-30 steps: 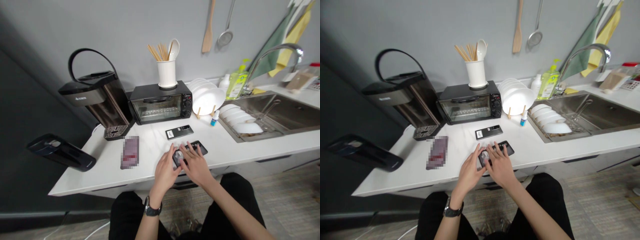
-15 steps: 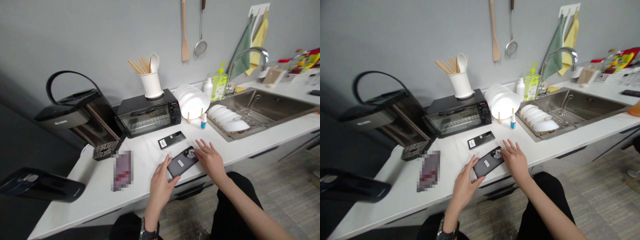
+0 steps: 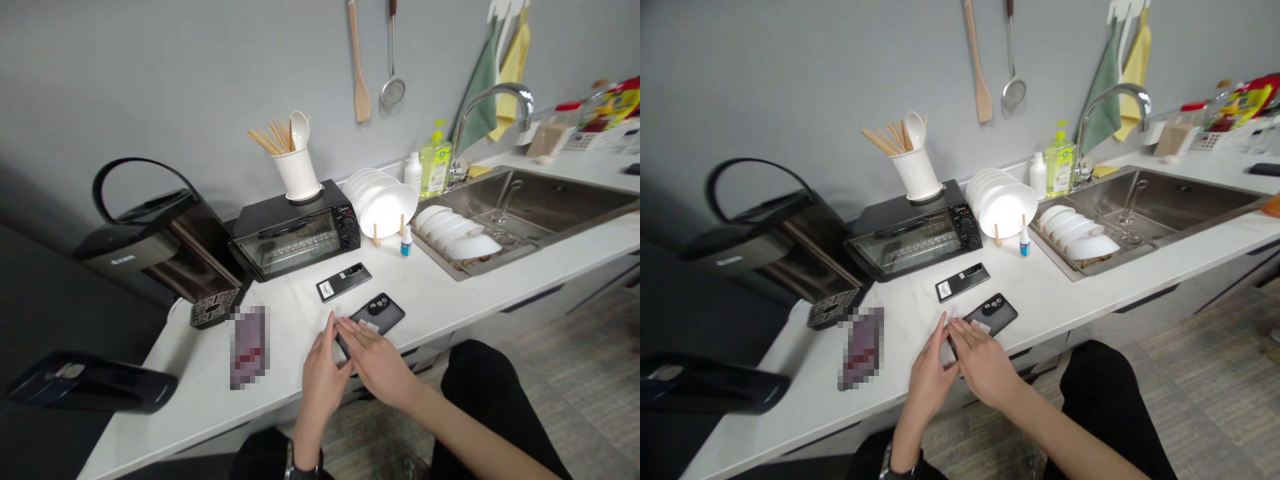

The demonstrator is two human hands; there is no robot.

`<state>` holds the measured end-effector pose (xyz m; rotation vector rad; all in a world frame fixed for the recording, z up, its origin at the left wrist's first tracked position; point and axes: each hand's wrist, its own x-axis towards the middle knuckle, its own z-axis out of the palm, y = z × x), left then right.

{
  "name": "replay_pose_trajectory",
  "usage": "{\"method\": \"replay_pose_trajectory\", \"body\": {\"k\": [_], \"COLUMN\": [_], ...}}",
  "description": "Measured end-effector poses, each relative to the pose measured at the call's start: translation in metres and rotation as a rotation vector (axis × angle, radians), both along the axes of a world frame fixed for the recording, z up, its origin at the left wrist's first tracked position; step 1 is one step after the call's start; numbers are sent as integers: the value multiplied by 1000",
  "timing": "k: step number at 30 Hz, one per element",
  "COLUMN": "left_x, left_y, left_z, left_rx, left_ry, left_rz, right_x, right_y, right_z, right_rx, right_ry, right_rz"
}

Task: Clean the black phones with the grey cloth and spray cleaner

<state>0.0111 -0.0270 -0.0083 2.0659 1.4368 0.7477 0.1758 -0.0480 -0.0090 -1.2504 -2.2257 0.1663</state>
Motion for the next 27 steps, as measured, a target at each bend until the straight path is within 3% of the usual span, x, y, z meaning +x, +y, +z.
{"method": "replay_pose_trajectory", "body": {"k": [3,9,11,13,17,19,22,25,27], "left_x": [2,5,5,5,5,5,5,5,5], "left_y": [0,1,1,1,-1,-1,-1,0,1], "left_z": [2,5,5,5,2,1,2,3,4], "left_rx": [17,51,59,63,49,40,45,61,70], "left_ry": [0,36,38,39,63,69,57,55,50], "left_rz": [-17,-16,-13,-17,20,34,2,-17,-20], "right_x": [30,87,84,67,20,14,38,71,77], "right_y": [-3,27,36,37,19,13,20,34,34], "right_z": [-3,-19,-20,-18,-9,-7,-7,-10,-11], "right_rx": [-14,42,41,45,60,56,72,118,130], "right_ry": [-20,-77,-77,-87,-98,-92,-117,-117,-101], "right_rz": [19,-276,-374,-367,-109,-50,-72,-199,-238]}}
